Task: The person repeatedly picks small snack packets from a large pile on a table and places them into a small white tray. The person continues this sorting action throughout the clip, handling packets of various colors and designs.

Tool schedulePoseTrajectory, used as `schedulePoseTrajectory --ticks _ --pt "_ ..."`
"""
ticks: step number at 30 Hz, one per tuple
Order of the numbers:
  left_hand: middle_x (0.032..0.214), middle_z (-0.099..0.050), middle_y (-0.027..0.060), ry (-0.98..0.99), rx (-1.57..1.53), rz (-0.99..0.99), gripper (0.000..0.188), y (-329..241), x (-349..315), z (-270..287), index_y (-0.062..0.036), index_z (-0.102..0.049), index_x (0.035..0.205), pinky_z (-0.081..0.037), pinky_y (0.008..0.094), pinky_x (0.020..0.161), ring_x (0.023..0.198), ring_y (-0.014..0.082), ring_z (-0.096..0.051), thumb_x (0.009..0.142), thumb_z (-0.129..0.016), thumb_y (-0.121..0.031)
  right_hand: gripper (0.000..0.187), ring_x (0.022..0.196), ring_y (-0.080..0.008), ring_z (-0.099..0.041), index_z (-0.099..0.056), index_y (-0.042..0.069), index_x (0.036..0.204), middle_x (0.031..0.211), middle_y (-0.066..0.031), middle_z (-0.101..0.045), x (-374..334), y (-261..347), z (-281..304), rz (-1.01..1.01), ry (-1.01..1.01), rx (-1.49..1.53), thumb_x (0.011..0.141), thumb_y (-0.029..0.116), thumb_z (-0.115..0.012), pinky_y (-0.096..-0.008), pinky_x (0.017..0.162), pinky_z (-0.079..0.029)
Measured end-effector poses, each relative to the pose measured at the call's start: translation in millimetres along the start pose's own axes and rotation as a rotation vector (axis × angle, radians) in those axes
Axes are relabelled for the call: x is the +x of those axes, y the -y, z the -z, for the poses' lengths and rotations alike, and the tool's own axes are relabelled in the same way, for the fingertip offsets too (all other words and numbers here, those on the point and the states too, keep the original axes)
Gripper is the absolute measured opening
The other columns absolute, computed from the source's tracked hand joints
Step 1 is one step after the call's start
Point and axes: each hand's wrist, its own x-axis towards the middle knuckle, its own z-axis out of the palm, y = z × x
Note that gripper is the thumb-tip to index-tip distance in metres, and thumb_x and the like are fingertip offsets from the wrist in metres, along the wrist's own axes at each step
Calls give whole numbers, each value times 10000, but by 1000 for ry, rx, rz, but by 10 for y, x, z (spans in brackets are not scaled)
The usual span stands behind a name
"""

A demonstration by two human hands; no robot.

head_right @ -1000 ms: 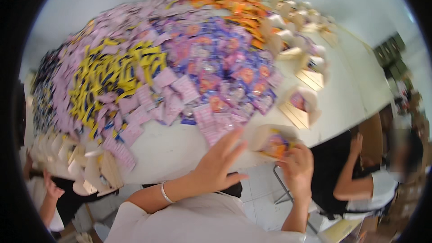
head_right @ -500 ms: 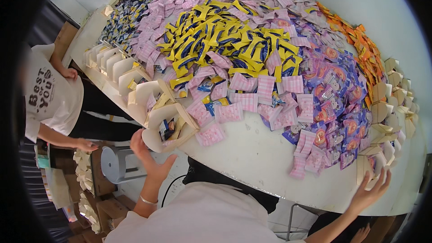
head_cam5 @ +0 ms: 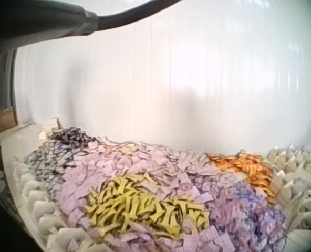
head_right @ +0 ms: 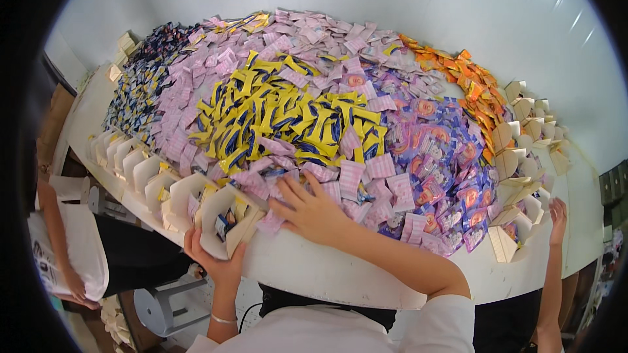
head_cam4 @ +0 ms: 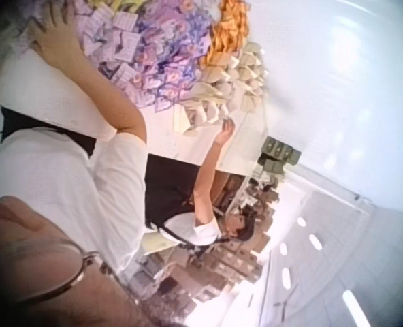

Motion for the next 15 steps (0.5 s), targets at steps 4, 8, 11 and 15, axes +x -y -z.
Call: schedulePoseTrajectory --ticks 4,8,11,15 --pt "1255 -257 173 -13 -23 -140 895 82 -113 123 -85 -248 1259 -306 443 953 1151 323 -312 566 -799 -217 493 1186 -329 -368 -482 129 1161 1256 -169 -413 42 -424 37 18 -48 -49 728 317 -626 -467 997 -260" --pt "1212 -320 182 178 -254 -264 915 -58 -206 137 -136 -268 1258 -344 440 885 1080 327 -379 537 -822 -240 383 1104 -312 -449 -542 116 1070 1230 -147 -449 85 -500 328 30 14 243 721 229 -652 -454 913 -364" --pt "1169 -458 160 478 -359 -307 807 -254 -74 -17 -131 -401 1176 -359 433 843 1030 334 -450 489 -813 -224 207 949 -262 -547 -585 72 943 1104 -113 -537 185 -604 591 -107 88 650 754 152 -614 -377 779 -453" --pt "1187 -445 172 633 -501 -231 758 -361 95 -389 -86 -420 1149 -364 458 886 1067 373 -438 502 -795 -209 102 720 -246 -593 -582 -12 860 779 -121 -604 649 -1239 684 -331 -328 599 798 62 -552 -316 638 -460"
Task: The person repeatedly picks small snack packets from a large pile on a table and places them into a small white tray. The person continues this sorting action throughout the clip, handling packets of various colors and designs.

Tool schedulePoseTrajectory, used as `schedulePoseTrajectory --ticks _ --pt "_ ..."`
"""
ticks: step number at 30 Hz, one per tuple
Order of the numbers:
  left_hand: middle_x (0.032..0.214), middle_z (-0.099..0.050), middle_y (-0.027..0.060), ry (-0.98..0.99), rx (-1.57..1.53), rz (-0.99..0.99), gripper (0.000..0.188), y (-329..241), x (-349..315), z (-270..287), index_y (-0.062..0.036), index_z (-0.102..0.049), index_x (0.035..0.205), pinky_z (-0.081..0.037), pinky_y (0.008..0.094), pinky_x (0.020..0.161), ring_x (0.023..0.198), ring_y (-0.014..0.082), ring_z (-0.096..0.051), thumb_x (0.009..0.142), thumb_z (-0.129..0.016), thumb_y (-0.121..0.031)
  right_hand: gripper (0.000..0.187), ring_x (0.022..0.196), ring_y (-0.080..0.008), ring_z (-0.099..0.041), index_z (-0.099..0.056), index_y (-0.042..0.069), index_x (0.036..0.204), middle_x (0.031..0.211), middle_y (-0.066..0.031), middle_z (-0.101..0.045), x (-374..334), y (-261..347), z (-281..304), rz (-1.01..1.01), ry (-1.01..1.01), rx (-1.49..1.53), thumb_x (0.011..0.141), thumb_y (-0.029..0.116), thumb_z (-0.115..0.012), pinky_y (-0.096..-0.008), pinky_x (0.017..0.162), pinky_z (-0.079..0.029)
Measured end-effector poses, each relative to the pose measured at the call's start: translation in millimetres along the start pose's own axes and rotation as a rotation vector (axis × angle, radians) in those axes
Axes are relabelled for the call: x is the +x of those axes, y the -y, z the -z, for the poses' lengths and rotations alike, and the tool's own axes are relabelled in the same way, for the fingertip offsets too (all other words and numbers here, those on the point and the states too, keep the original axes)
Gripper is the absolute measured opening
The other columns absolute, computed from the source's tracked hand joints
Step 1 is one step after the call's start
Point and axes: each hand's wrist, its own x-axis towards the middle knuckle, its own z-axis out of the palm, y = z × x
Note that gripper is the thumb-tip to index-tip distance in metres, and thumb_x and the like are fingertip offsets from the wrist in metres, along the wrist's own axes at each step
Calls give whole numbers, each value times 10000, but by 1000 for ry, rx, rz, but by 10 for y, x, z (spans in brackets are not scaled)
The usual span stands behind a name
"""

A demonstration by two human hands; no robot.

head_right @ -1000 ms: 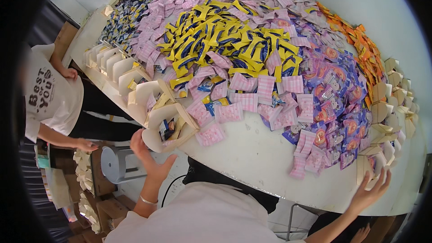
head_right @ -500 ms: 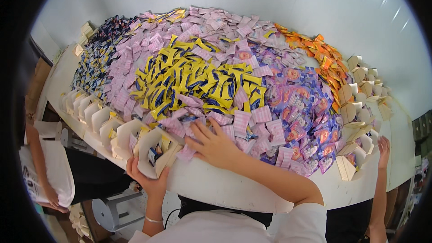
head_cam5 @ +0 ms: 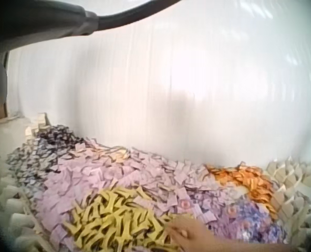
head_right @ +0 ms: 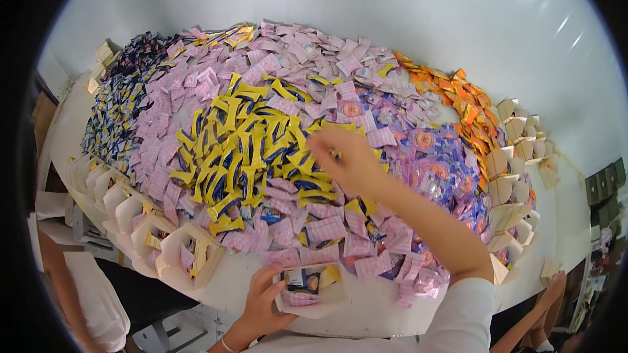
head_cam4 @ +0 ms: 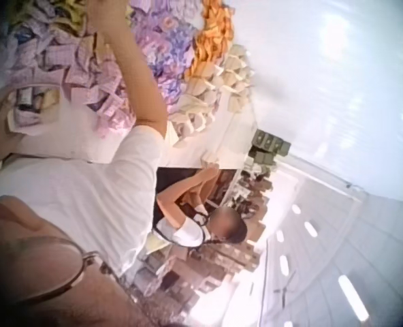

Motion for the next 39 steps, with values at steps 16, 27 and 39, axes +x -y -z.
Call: schedulePoseTrajectory --ticks 16,27,39 --pt "1217 -442 215 155 -93 130 771 78 200 16 -103 -343 1253 -385 482 884 1063 410 -463 588 -731 -136 309 874 -363 -588 -569 -39 949 919 -223 -608 2163 -1538 -482 -275 184 -622 689 128 -569 -433 744 -482" --pt "1234 -421 169 190 -87 163 762 48 236 63 -62 -400 1152 -385 454 901 1097 367 -448 503 -781 -186 440 791 -277 -573 -452 68 1144 880 -133 -570 1066 -695 -380 9 513 -252 716 124 -537 -396 656 -461" --pt "1187 -474 199 88 -31 130 795 8 249 -57 -84 -348 1240 -361 473 901 1063 402 -456 588 -777 -233 194 569 -243 -595 -496 81 962 697 -87 -547 771 -564 -574 531 440 -775 782 155 -489 -360 435 -450"
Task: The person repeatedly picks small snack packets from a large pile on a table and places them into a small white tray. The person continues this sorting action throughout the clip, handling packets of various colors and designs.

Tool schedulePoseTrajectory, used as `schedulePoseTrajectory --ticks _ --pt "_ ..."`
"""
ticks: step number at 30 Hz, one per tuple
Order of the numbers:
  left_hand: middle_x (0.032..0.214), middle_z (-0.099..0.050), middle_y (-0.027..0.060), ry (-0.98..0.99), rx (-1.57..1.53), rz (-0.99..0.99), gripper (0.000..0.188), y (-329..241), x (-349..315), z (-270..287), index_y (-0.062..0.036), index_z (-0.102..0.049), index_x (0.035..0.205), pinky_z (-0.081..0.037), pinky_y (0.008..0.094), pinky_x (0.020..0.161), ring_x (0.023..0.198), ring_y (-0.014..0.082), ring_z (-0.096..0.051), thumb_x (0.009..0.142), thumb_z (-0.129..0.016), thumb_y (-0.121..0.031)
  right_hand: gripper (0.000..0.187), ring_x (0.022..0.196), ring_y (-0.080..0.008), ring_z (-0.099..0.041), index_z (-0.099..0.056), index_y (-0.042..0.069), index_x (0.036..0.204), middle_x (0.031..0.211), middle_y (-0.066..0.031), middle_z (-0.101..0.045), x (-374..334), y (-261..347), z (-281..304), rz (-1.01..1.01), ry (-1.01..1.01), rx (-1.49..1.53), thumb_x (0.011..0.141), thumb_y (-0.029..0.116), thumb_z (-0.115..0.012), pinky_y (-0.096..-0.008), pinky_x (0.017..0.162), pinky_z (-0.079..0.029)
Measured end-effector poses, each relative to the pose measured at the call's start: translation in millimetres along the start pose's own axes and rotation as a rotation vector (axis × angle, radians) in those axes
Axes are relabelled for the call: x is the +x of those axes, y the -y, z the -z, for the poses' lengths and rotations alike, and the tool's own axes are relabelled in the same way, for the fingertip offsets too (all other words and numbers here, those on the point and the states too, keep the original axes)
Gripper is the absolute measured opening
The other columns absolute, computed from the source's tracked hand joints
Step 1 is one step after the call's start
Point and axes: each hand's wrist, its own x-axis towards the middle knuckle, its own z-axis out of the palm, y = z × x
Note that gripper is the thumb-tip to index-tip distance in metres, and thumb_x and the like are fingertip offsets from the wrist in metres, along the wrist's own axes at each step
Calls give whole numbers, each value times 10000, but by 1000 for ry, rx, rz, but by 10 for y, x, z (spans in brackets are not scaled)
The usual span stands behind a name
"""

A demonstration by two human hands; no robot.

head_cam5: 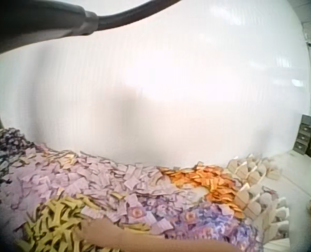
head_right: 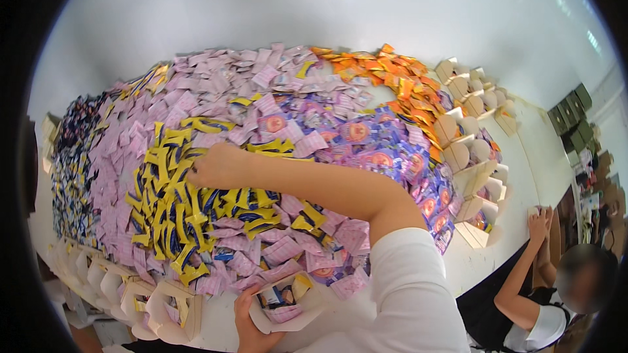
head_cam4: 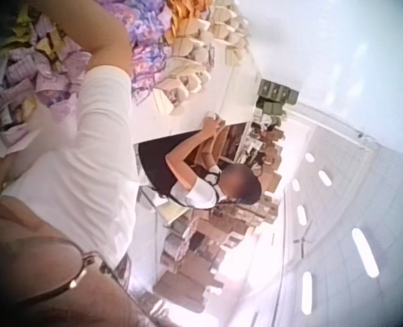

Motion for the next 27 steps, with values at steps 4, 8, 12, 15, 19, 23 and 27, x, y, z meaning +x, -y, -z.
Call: schedulePoseTrajectory --ticks 4,8,12,15,19,23,27 --pt "1175 -483 196 -20 -1 -11 784 15 -12 -23 -66 -368 1221 -363 454 904 1051 381 -469 576 -788 -217 167 573 -233 -596 -506 66 901 703 -77 -547 -11 -21 -23 90 -14 39 779 179 -496 -350 445 -451" --pt "1147 -494 176 2 -26 46 759 -20 21 -28 -39 -407 1197 -367 420 908 1049 340 -476 555 -788 -180 180 617 -286 -597 -521 45 851 753 -111 -556 -91 -171 112 -109 -92 183 733 179 -544 -378 491 -470" --pt "1135 -495 153 -38 -76 168 766 -19 -38 -34 -26 -426 1198 -363 399 924 1050 308 -478 531 -780 -156 362 668 -200 -611 -481 73 1105 758 -98 -599 -502 -604 467 -608 -274 1018 758 156 -543 -328 558 -497" --pt "1142 -489 151 -55 -114 139 792 -8 -29 -67 -26 -414 1215 -356 396 938 1063 303 -471 522 -776 -155 443 675 -159 -586 -408 48 1181 766 -85 -563 -1258 -1181 570 -885 -640 1419 767 115 -550 -306 626 -506" --pt "1167 -475 166 -3 -42 119 803 -14 -6 -27 -33 -405 1218 -343 411 949 1093 322 -453 519 -777 -166 422 731 -166 -582 -472 56 1173 797 -104 -574 -2130 -1865 551 -1316 -539 864 760 102 -552 -323 641 -487" --pt "1193 -463 185 -6 -22 43 806 25 -9 -36 -45 -398 1215 -330 437 952 1102 350 -443 526 -780 -212 431 903 -283 -590 -496 101 1165 875 -141 -593 -2592 -2271 195 -1156 -5 -103 738 73 -547 -386 719 -479" --pt "1200 -458 188 -6 -23 45 808 36 -39 -38 -46 -396 1218 -332 436 949 1104 347 -443 537 -780 -251 418 942 -334 -571 -519 130 1137 1047 -153 -544 -2422 -2319 14 -1120 212 -220 726 66 -550 -412 753 -475"
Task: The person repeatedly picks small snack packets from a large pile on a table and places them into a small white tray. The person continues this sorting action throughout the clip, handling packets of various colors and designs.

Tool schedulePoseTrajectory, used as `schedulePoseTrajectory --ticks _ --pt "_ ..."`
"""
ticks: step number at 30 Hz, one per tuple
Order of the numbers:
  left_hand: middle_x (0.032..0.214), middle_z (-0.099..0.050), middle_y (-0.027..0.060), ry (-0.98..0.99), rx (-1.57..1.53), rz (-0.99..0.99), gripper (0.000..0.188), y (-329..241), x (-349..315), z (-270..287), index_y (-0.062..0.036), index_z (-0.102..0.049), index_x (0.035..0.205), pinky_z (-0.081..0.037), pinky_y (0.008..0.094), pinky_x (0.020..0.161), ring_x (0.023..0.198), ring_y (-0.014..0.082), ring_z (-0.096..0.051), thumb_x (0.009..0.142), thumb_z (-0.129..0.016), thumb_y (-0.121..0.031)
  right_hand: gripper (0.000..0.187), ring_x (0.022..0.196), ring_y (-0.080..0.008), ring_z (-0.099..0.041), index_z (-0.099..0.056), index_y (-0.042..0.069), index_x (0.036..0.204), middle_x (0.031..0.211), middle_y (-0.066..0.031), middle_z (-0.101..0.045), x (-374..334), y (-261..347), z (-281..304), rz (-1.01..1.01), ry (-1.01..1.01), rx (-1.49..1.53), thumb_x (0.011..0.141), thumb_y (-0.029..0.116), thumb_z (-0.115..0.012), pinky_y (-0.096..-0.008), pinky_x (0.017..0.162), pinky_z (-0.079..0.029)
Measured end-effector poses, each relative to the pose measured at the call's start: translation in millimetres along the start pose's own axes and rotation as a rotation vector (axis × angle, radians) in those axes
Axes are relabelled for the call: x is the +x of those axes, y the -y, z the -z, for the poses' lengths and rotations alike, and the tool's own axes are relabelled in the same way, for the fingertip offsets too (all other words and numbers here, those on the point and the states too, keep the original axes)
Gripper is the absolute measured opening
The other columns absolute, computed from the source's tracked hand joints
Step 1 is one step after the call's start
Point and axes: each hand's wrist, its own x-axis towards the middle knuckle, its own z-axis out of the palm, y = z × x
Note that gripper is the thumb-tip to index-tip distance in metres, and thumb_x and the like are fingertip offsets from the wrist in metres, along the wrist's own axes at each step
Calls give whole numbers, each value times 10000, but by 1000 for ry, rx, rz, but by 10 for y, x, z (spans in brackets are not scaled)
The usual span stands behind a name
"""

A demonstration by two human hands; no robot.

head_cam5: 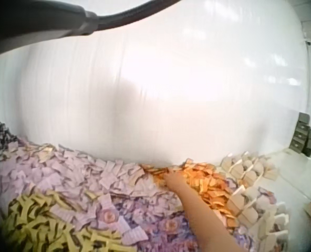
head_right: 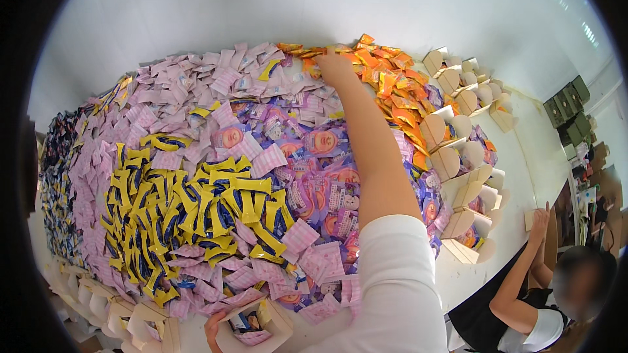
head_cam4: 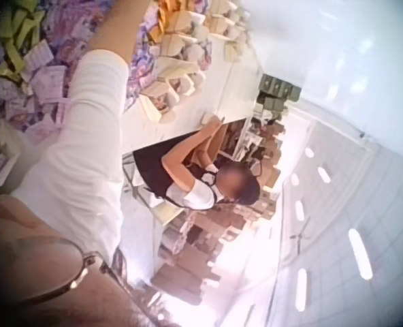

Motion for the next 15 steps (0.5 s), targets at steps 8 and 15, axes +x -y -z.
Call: schedulePoseTrajectory --ticks 8,15 --pt "1167 -472 170 -59 -76 152 728 21 -64 -66 -18 -450 1174 -346 407 940 1075 323 -459 559 -772 -239 270 538 -144 -527 -514 11 813 654 -69 -517 -248 117 745 -311 -150 1148 718 218 -659 -283 462 -427" --pt "1169 -469 186 -79 24 -17 788 19 -22 -85 -65 -380 1212 -368 434 892 1052 350 -469 546 -777 -205 520 619 -195 -573 -541 -35 906 707 -130 -575 -851 832 637 -46 268 750 605 329 -760 -306 540 -458"
